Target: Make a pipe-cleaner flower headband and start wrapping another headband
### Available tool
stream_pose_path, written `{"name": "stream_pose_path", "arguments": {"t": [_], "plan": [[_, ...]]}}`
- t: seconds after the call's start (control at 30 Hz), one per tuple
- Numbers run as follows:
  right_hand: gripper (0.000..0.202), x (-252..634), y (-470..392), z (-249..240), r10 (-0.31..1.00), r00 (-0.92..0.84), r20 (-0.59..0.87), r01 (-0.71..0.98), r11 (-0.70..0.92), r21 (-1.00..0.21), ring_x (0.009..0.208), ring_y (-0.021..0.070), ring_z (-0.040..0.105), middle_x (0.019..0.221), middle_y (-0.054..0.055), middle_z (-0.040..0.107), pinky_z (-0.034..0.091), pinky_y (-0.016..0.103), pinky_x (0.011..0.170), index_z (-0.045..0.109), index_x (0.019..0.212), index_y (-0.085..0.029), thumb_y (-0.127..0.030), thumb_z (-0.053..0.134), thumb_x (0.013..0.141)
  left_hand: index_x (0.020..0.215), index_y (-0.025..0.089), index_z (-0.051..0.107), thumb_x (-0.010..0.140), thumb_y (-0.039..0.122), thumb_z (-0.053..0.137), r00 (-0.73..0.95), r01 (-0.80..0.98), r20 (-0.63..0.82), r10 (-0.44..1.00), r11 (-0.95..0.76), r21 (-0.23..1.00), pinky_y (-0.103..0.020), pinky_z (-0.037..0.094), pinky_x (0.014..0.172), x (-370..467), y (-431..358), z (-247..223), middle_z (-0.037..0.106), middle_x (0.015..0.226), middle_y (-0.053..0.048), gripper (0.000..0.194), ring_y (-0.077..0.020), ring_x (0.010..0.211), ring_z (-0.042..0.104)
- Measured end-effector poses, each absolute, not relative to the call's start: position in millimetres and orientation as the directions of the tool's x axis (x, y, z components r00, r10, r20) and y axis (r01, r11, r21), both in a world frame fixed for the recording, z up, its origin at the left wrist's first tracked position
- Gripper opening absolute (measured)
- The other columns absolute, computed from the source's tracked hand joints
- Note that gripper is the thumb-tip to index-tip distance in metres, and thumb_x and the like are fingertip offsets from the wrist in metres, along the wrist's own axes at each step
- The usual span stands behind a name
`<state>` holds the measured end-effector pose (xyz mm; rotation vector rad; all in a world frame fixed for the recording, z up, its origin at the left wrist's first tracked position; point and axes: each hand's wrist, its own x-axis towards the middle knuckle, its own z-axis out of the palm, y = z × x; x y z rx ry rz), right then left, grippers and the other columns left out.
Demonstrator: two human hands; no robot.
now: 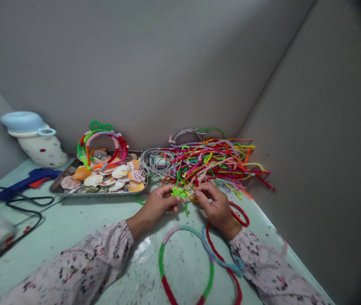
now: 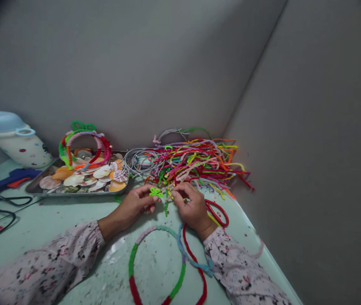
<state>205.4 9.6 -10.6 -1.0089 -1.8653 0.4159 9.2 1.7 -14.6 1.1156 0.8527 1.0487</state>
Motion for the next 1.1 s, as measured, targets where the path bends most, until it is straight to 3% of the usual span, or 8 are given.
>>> {"name": "stream_pose_path", "arguments": {"t": [0.1, 0.23, 0.4, 0.7, 0.93, 1.1], "plan": [[0.009, 202.6, 9.9, -9.0, 0.794, -0.220, 0.566, 0.463, 0.596, -0.656, 0.070, 0.0151, 0.056, 0.078, 0.002, 0.059, 0.047, 0.027, 0.065, 0.057, 0.079, -0.020, -0.024, 0.055, 0.086, 0.084, 0.013, 0.064, 0.074, 0.024, 0.067, 0.307, -0.137, -0.027, 0.951, 0.072, 0.988, -0.019, 0.034, 0.046, 10.6, -0.7, -8.9, 0.060, 0.063, 0.000, 0.015, -0.0073, 0.048, 0.052], [0.007, 199.2, 9.0, -8.6, 0.803, -0.286, 0.523, 0.447, 0.595, -0.669, 0.072, 0.0151, 0.055, 0.081, 0.003, 0.057, 0.045, 0.026, 0.064, 0.059, 0.085, -0.020, -0.026, 0.056, 0.086, 0.085, 0.013, 0.064, 0.075, 0.024, 0.066, 0.315, -0.055, -0.035, 0.948, 0.056, 0.997, -0.020, 0.034, 0.047, 12.0, -2.3, -6.7, 0.056, 0.057, 0.002, 0.015, -0.0083, 0.048, 0.050], [0.007, 198.2, 10.6, -13.7, 0.809, -0.334, 0.484, 0.472, 0.588, -0.657, 0.071, 0.0151, 0.054, 0.078, 0.002, 0.056, 0.044, 0.027, 0.065, 0.060, 0.084, -0.019, -0.026, 0.057, 0.086, 0.084, 0.012, 0.067, 0.074, 0.026, 0.067, 0.376, -0.071, -0.012, 0.927, 0.042, 0.997, -0.020, 0.036, 0.050, 12.6, -1.7, -9.5, 0.060, 0.068, 0.000, 0.017, -0.0075, 0.050, 0.049], [0.009, 197.8, 11.3, -15.9, 0.789, -0.366, 0.494, 0.481, 0.615, -0.625, 0.068, 0.0145, 0.052, 0.073, 0.001, 0.053, 0.041, 0.026, 0.064, 0.056, 0.076, -0.019, -0.021, 0.056, 0.084, 0.074, 0.011, 0.064, 0.074, 0.029, 0.067, 0.405, -0.028, -0.025, 0.914, 0.040, 0.999, -0.019, 0.034, 0.047, 13.7, -1.6, -13.8, 0.055, 0.059, 0.003, 0.018, -0.0066, 0.047, 0.047], [0.012, 197.6, 12.1, -16.2, 0.807, -0.337, 0.486, 0.499, 0.590, -0.634, 0.065, 0.0139, 0.050, 0.069, 0.000, 0.051, 0.039, 0.026, 0.062, 0.054, 0.073, -0.018, -0.022, 0.055, 0.084, 0.101, 0.013, 0.061, 0.074, 0.029, 0.069, 0.321, -0.088, -0.035, 0.946, 0.067, 0.994, -0.019, 0.035, 0.045, 15.6, -2.7, -12.2, 0.057, 0.060, 0.003, 0.033, -0.0083, 0.047, 0.052], [0.007, 197.1, 11.3, -14.9, 0.819, -0.357, 0.449, 0.477, 0.573, -0.666, 0.066, 0.0137, 0.051, 0.074, 0.001, 0.052, 0.040, 0.026, 0.061, 0.057, 0.081, -0.018, -0.024, 0.056, 0.085, 0.086, 0.011, 0.064, 0.076, 0.029, 0.066, 0.300, -0.056, -0.040, 0.953, 0.059, 0.997, -0.018, 0.035, 0.045, 14.5, -3.2, -8.1, 0.056, 0.057, 0.003, 0.020, -0.0071, 0.045, 0.051]]}}
